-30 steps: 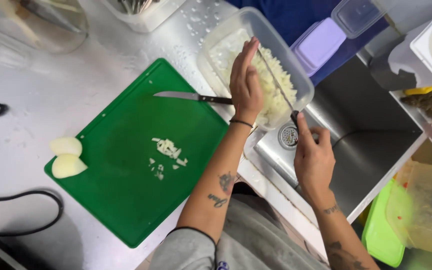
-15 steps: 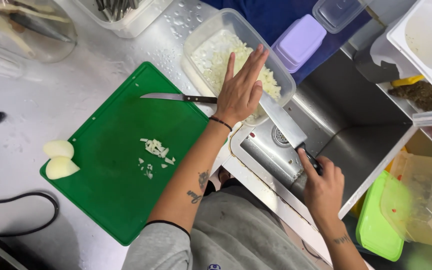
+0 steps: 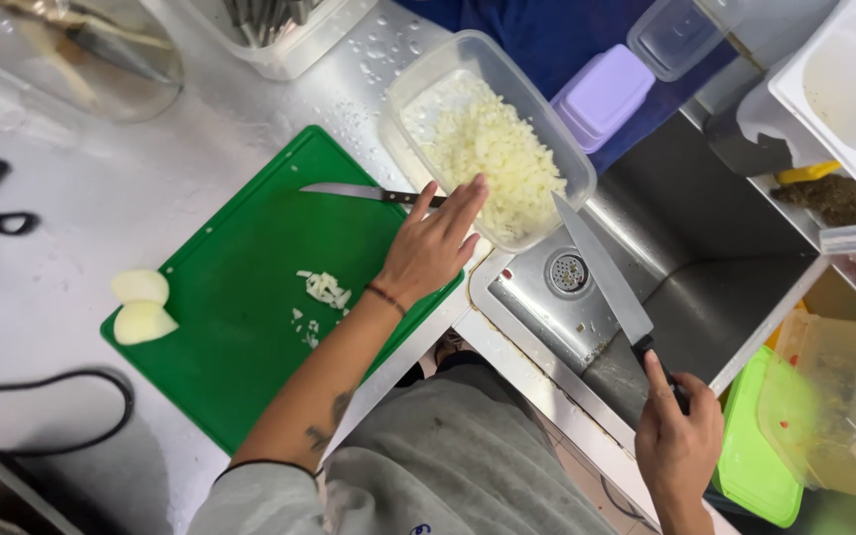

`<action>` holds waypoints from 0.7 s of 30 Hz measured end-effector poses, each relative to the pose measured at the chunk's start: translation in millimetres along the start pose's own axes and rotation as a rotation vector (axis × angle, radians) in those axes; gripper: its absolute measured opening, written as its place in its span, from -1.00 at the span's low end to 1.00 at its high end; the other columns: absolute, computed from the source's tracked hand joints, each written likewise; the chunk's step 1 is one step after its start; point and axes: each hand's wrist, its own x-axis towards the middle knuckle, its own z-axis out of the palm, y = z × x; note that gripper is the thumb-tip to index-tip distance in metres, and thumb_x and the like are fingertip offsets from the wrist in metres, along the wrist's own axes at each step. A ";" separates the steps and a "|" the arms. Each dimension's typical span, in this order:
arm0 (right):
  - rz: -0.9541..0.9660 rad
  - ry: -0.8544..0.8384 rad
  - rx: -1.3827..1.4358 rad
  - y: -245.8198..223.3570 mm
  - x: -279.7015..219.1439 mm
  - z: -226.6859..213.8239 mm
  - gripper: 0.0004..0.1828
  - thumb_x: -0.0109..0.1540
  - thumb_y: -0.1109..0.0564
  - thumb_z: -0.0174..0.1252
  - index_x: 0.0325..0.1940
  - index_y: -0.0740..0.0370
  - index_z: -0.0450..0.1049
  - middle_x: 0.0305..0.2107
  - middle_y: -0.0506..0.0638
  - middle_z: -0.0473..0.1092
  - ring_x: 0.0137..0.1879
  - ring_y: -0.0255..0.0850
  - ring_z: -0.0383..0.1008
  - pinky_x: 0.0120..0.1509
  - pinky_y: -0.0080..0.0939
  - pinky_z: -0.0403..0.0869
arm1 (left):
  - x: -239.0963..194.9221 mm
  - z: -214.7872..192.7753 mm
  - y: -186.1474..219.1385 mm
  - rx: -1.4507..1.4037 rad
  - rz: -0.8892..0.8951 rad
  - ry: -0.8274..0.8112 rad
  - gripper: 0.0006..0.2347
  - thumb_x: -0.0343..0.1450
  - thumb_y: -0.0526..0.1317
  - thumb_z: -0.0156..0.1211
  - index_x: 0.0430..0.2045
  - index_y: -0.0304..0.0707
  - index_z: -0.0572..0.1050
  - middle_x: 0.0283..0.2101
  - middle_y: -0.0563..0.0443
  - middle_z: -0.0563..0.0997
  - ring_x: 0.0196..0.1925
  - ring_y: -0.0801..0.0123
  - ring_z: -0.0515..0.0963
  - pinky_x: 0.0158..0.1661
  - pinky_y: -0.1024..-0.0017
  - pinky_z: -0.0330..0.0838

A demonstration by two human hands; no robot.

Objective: Chopping onions on a green cutting board and transferring them to a plastic container

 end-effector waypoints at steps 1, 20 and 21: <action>-0.013 -0.004 0.005 -7.7 1.7 -4.6 -0.41 0.33 0.41 0.12 0.40 -0.01 0.50 -0.02 0.22 0.36 -0.07 0.08 0.39 0.03 0.09 0.40 | -14.1 -15.9 -1.7 0.006 -0.013 0.001 -0.46 0.57 -0.18 0.13 0.44 -0.32 0.09 0.50 -0.07 0.25 0.44 0.29 0.49 0.48 0.04 0.08; -0.250 -0.507 0.757 -164.9 113.2 119.8 -0.60 0.33 0.07 0.22 0.27 -0.05 0.57 -0.29 0.14 0.55 -0.15 0.18 0.56 -0.10 0.09 0.45 | -202.1 -77.9 -86.2 -0.798 -0.778 0.576 -0.41 0.59 0.23 -0.24 0.36 -0.25 0.23 0.48 -0.19 0.24 0.56 0.01 0.01 0.49 0.03 -0.19; -0.263 -0.527 0.778 -169.1 114.4 120.7 -0.62 0.31 0.06 0.24 0.23 -0.05 0.59 -0.30 0.13 0.56 -0.15 0.20 0.57 -0.10 0.09 0.45 | -198.4 -70.5 -90.9 -0.796 -0.759 0.519 -0.35 0.56 0.30 -0.23 0.38 -0.25 0.21 0.50 -0.19 0.20 0.57 0.00 0.02 0.49 0.02 -0.19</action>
